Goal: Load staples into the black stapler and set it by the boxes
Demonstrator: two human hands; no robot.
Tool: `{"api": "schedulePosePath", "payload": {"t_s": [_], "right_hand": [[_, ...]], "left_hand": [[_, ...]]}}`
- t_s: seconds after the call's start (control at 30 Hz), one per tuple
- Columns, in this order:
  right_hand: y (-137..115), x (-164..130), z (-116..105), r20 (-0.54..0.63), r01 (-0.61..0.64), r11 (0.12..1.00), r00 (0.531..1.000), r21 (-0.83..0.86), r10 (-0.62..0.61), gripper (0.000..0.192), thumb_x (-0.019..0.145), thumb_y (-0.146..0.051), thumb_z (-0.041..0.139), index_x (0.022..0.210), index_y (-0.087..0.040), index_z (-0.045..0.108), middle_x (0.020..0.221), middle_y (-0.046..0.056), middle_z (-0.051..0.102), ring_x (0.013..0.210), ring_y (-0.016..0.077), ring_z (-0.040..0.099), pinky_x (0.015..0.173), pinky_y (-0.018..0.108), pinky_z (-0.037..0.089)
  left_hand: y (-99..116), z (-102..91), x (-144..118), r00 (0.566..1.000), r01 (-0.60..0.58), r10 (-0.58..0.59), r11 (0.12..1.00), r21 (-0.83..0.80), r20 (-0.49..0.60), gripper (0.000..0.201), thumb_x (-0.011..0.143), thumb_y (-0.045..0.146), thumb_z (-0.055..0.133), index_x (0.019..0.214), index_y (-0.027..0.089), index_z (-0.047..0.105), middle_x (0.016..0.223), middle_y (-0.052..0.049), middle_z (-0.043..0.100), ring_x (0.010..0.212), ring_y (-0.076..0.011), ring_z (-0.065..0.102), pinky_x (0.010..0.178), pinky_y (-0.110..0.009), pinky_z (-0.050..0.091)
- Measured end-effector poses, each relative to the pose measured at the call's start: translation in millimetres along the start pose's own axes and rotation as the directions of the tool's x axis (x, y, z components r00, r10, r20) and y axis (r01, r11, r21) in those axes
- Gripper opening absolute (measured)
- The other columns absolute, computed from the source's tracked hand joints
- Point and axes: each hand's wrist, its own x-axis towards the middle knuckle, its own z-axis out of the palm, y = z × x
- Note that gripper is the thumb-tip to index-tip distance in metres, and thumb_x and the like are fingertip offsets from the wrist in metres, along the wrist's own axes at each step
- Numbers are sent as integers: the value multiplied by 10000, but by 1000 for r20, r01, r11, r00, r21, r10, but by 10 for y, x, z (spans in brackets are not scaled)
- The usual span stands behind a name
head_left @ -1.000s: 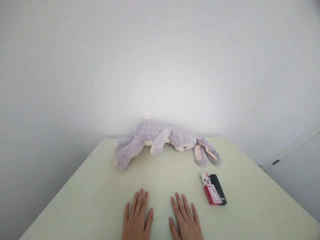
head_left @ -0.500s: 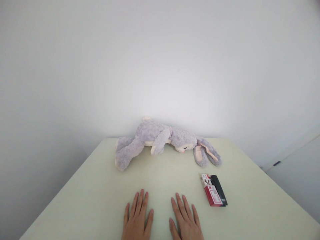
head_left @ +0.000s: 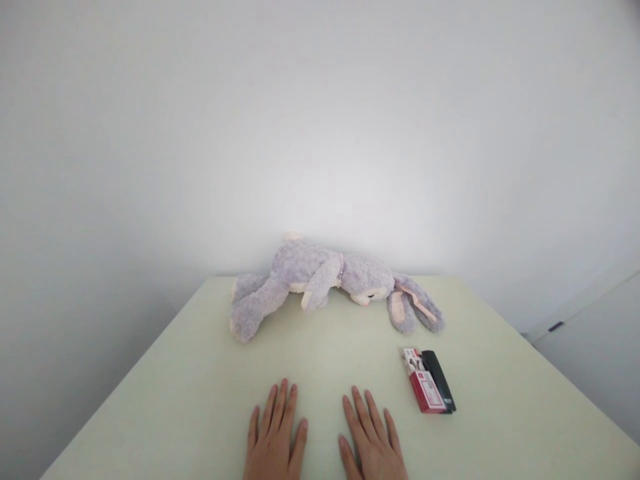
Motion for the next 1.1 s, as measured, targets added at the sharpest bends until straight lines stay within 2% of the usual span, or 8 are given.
{"api": "schedulePosePath", "payload": {"t_s": [0.5,1.1], "right_hand": [[-8,-1,14,-2,-10,1000,1000,2,10,595,957,-425,470,1547,-376,403,1597,-24,402,1448,321,448,1179,566,332],[-12,7,22,-1,-25,1000,1000,8,25,605,930,-389,482,1533,-390,427,1582,-31,430,1446,325,450,1179,569,332]], "left_hand": [[-7,10,3,1000,-10,10,1000,15,-12,608,1021,483,347,1596,321,236,1674,4,234,1554,-272,251,1243,-565,220],[-22,22,18,1000,-4,4,1000,-3,25,598,1023,476,341,1587,318,221,1672,2,218,1551,-285,258,1239,-591,223]]}}
